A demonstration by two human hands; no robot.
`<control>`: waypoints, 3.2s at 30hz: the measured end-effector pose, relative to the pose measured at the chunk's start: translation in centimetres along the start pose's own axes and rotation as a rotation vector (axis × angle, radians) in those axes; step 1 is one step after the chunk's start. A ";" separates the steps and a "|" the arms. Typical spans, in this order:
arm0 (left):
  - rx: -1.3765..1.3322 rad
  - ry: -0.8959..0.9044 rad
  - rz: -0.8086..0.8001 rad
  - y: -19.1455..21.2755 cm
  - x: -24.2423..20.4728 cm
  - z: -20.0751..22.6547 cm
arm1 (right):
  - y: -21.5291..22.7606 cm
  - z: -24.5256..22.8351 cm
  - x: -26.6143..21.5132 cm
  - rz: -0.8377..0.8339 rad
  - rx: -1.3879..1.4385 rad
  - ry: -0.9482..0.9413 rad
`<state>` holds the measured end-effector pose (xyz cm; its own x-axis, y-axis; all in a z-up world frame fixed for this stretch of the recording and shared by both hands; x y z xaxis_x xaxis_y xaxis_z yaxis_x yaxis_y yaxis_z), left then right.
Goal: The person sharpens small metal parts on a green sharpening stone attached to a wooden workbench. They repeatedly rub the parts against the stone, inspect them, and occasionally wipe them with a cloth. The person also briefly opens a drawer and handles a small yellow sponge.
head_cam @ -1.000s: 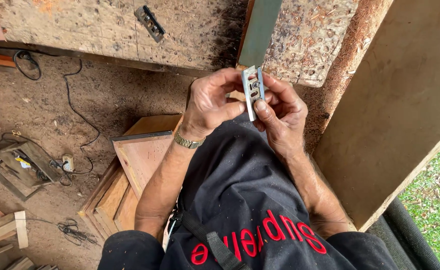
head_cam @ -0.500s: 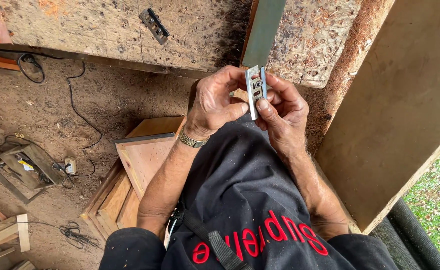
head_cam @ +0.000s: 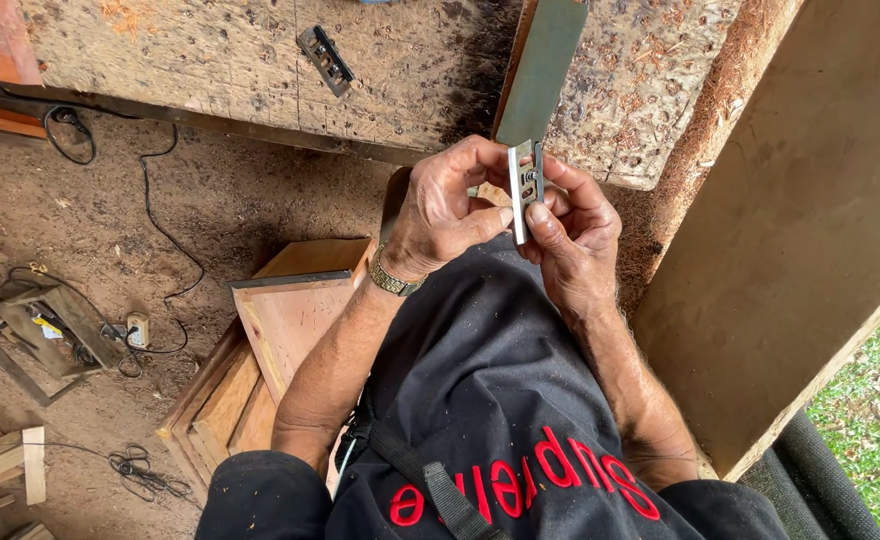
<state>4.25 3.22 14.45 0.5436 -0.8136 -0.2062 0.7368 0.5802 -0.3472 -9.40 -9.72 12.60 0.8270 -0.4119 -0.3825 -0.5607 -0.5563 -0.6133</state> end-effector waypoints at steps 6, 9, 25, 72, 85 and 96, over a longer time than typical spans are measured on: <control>-0.035 0.022 -0.014 0.6 0.1 -0.8 | -0.1 0.0 0.3 0.000 0.003 -0.024; -0.004 0.029 0.004 0.5 0.4 -1.2 | -0.1 -0.2 0.5 0.008 -0.019 -0.024; 0.742 -0.246 0.635 1.2 5.4 -13.1 | 10.6 4.1 11.2 -0.035 -0.624 0.375; 0.679 -0.404 0.699 0.9 5.6 -13.2 | 6.3 3.2 13.8 0.167 -1.140 0.645; 0.751 -0.465 0.684 1.4 5.9 -13.5 | 7.7 4.5 10.0 0.172 -1.179 0.760; 0.778 -0.381 0.545 1.3 5.1 -8.2 | 5.7 -1.4 10.8 0.082 -0.120 0.030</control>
<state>4.68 -0.48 5.46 0.8744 -0.4450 0.1933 0.3343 0.8414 0.4245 -3.74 -18.33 5.92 0.7776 -0.4803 -0.4057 -0.6287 -0.6011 -0.4934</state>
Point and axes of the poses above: each hand's wrist, its own x-axis towards the middle knuckle, its own y-axis out of the back of the hand, z = x × y, the point moved 1 cm from there along x, towards the middle knuckle, and after that the axes turned 5 degrees about x, right-handed, at the moved point
